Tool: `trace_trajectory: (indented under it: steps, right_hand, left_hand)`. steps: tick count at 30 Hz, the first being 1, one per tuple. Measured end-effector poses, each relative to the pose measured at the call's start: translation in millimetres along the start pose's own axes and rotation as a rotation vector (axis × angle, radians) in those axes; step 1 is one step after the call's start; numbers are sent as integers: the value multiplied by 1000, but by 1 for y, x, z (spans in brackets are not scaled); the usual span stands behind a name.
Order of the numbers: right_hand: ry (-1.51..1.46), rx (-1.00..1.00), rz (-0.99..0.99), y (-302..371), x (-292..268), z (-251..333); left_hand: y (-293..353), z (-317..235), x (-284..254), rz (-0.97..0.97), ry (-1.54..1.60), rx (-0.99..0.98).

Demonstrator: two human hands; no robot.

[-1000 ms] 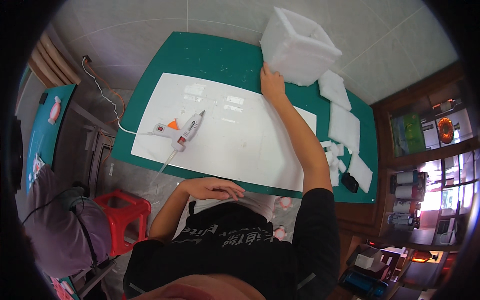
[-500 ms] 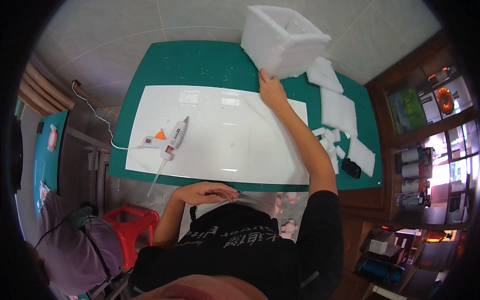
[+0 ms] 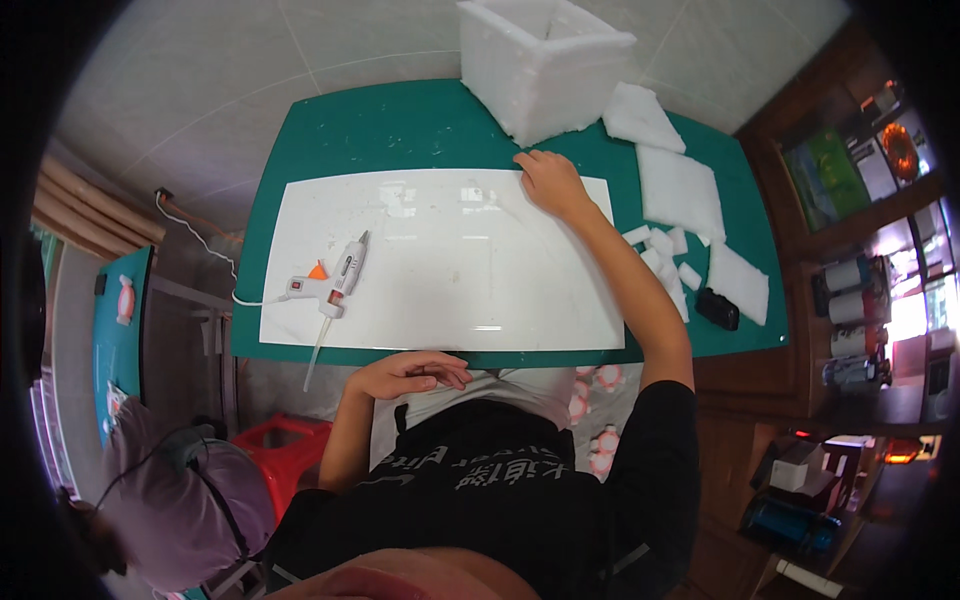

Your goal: Assemble small foam blocks onto a larger foam base using a hot glue gun.

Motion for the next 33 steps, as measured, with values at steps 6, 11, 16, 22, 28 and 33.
trace_trajectory:
  steps: [6, 11, 16, 22, 28, 33]
  right_hand:
    - [-206, 88, 10, 27, -29, -6]
    - [-344, 238, -104, 65, -74, 1]
    - [-535, 517, -210, 135, -120, 11]
    - [-409, 733, -497, 221, -137, 28]
    - [-190, 735, -661, 253, -122, 43]
    - [-90, 893, -626, 279, -89, 26]
  left_hand:
    - [-2, 2, -3, 11, 8, -17]
    - [-1, 0, -1, -17, 4, -26]
    - [-4, 0, -1, -26, 22, -30]
    - [-3, 2, -2, -11, 94, -13]
    - [-3, 3, -9, -70, 82, -30]
    - [-3, -1, -6, -157, 71, 13]
Point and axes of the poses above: each hand's wrist, its own y-axis away from the middle knuckle, its own x-axis out of the palm, z = x × y, the point moved 1 cm from there along -y, towards the middle knuckle, and after that the axes turned 2 degrees about x, right-handed, at the moved point
